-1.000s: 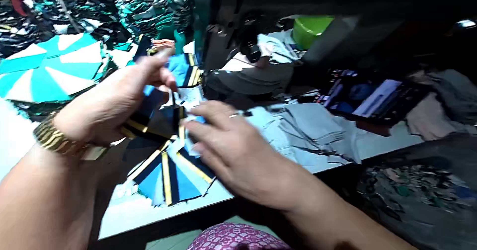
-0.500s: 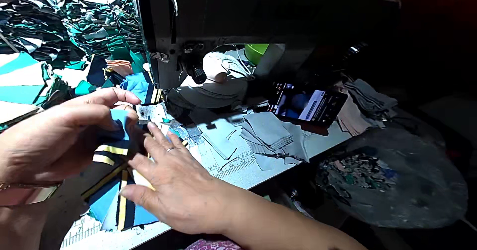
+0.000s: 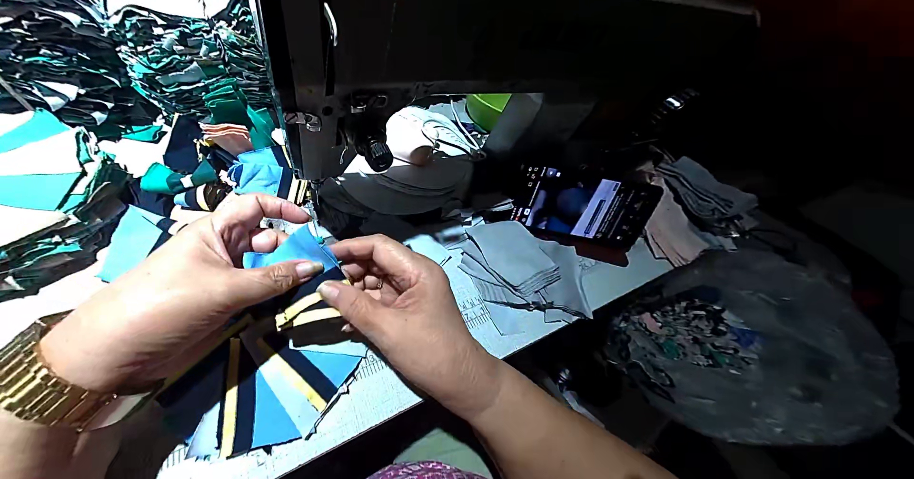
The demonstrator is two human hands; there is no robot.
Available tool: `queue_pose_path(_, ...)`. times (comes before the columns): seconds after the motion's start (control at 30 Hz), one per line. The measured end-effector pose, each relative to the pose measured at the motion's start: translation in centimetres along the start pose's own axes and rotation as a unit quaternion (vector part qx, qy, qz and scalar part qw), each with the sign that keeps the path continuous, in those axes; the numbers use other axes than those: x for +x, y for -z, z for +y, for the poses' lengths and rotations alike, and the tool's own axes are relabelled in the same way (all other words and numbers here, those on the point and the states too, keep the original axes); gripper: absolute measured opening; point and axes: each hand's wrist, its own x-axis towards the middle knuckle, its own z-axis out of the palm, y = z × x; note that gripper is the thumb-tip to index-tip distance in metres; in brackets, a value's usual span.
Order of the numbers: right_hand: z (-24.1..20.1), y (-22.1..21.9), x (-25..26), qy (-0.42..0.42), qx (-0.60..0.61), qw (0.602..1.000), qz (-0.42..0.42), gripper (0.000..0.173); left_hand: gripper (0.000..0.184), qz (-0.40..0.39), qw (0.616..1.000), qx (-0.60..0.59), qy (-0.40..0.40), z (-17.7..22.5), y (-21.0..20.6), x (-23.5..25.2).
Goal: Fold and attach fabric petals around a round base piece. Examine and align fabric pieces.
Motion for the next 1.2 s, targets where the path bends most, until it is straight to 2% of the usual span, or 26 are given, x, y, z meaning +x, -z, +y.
queue_pose_path(0.13, 0.3, 0.4, 0.1, 0.009, -0.037, 0.998, 0.043, 0.016, 0.045, -0.037, 0.999, -0.023, 0.030, 0.3, 0.0, -0.2)
queue_pose_path(0.37, 0.5, 0.4, 0.1, 0.056, -0.109, 0.989, 0.083, 0.024, 0.049, -0.080, 0.989, -0.070, 0.100, 1.9, -0.1, -0.5)
queue_pose_path(0.57, 0.4, 0.4, 0.1, 0.111, -0.149, 0.978, 0.093, 0.019, 0.058, -0.134, 0.981, -0.105, 0.097, 1.8, -0.2, -0.2)
queue_pose_path(0.73, 0.5, 0.1, -0.1, 0.191, -0.200, 0.956, 0.099, 0.007, 0.058, -0.145, 0.981, -0.087, 0.092, 1.7, -0.4, -0.4)
queue_pose_path(0.83, 0.7, -0.1, -0.3, 0.236, -0.244, 0.936, 0.094, 0.008, 0.059, -0.135, 0.984, -0.078, 0.088, 1.3, -0.2, -0.4)
queue_pose_path(1.2, 0.8, -0.3, -0.5, 0.301, -0.300, 0.902, 0.072, 0.009, 0.053, -0.123, 0.985, -0.061, 0.106, 1.3, -0.1, -0.4)
